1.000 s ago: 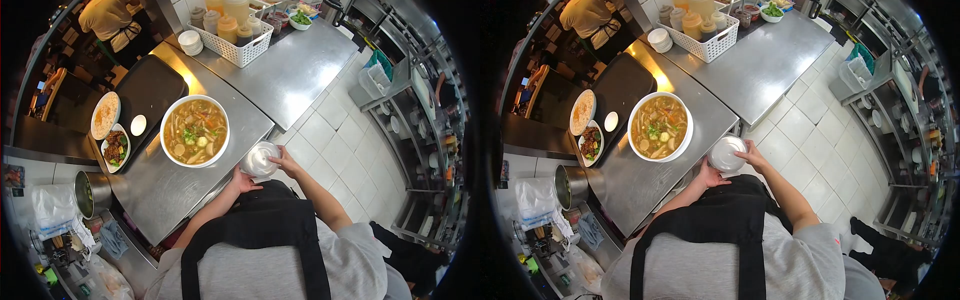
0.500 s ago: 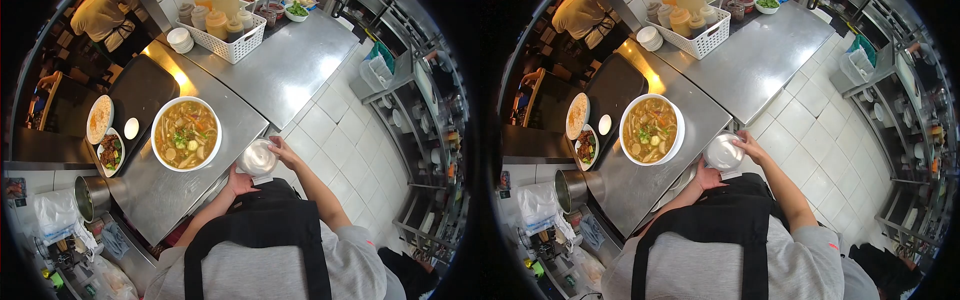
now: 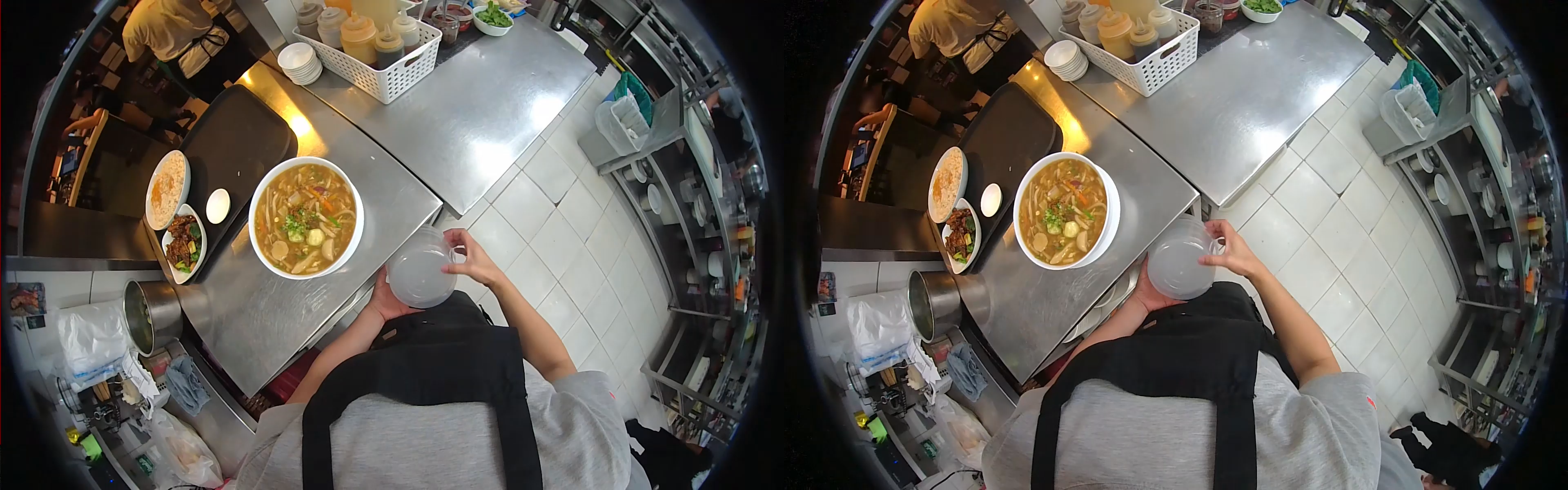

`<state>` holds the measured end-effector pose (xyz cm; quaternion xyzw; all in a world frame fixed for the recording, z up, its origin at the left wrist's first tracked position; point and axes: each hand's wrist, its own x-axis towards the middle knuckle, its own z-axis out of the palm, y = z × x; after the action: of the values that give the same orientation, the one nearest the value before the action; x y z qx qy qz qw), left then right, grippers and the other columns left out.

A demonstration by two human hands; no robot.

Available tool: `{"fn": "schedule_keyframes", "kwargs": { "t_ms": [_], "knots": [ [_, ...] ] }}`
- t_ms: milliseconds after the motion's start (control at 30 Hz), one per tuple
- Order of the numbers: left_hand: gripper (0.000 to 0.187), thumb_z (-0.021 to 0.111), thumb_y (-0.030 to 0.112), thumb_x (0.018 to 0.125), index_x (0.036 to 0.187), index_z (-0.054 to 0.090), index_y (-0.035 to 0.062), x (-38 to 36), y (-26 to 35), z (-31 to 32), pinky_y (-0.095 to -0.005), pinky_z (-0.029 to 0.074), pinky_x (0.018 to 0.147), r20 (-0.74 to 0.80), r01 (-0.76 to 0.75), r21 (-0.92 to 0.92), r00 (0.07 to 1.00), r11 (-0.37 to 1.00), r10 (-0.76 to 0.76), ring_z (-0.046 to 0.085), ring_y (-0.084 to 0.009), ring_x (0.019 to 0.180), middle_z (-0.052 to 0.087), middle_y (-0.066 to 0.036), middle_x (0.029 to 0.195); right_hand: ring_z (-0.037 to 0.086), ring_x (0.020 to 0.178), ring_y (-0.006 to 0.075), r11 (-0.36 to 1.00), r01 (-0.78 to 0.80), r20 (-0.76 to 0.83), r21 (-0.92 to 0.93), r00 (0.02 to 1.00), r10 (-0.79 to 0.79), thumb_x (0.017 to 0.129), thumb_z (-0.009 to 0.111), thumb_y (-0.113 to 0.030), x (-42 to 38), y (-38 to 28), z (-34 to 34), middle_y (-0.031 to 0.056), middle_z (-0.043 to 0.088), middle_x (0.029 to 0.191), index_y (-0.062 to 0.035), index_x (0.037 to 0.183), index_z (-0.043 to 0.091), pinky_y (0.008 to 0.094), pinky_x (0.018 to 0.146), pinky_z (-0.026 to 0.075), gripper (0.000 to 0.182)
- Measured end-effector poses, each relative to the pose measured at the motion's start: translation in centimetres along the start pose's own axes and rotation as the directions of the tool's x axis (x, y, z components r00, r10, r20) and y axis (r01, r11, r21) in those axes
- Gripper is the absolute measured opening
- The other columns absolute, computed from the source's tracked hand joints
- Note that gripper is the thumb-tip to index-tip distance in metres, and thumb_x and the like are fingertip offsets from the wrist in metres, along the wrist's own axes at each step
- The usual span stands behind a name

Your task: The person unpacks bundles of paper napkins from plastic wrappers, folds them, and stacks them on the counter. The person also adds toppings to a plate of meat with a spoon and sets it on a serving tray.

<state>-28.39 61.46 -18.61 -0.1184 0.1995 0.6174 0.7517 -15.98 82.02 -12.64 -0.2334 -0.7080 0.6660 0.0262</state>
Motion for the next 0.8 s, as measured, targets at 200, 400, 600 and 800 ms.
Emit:
{"fn": "schedule_keyframes", "kwargs": {
  "t_ms": [200,400,600,800],
  "knots": [
    [0.091,0.041,0.078,0.066,0.138,0.027,0.0231,0.2,0.2,0.5,-0.0601,0.015,0.100,-0.042,0.079,-0.003,0.996,0.997,-0.079,0.024,-0.0333,0.130,0.028,-0.007,0.142,0.048,0.102,0.0213,0.999,0.026,-0.013,-0.029,1.000,-0.026,0.060,0.076,-0.023,-0.9,-1.8,-0.9,0.0124,0.050,0.110,-0.0026,0.122,0.040,0.0339,0.087,0.042,0.075],
    [0.077,0.030,0.070,0.077,0.134,0.035,0.0171,0.8,0.3,-0.5,-0.0588,0.025,0.098,0.066,-0.090,0.009,0.994,0.996,0.090,0.031,-0.0349,0.126,0.037,-0.008,0.137,0.048,0.103,0.0193,0.967,-0.003,0.009,0.254,1.000,0.001,0.061,0.070,-0.017,-4.9,-3.4,-2.9,0.0103,0.050,0.111,-0.0045,0.122,0.040,0.0321,0.087,0.042,0.069],
    [0.065,0.027,0.053,0.086,0.131,0.035,0.0077,3.0,2.1,-4.6,-0.0575,0.020,0.101,-0.226,-0.217,0.057,0.948,0.975,0.224,0.029,-0.0331,0.126,0.037,-0.012,0.134,0.048,0.105,0.0204,0.856,-0.016,-0.101,0.517,0.992,0.080,0.063,0.066,-0.026,-10.7,-2.1,-5.1,0.0106,0.049,0.113,-0.0045,0.122,0.040,0.0316,0.089,0.040,0.068],
    [0.076,0.016,0.059,0.086,0.129,0.039,0.0008,4.8,2.2,-2.6,-0.0480,0.023,0.103,-0.345,-0.315,0.262,0.852,0.912,0.393,0.031,-0.0283,0.126,0.039,-0.017,0.132,0.048,0.104,0.0217,0.803,-0.013,-0.208,0.595,0.963,0.169,0.063,0.068,-0.031,-12.2,0.0,-5.5,0.0101,0.045,0.115,-0.0040,0.121,0.040,0.0338,0.085,0.043,0.069]
  ]
}}
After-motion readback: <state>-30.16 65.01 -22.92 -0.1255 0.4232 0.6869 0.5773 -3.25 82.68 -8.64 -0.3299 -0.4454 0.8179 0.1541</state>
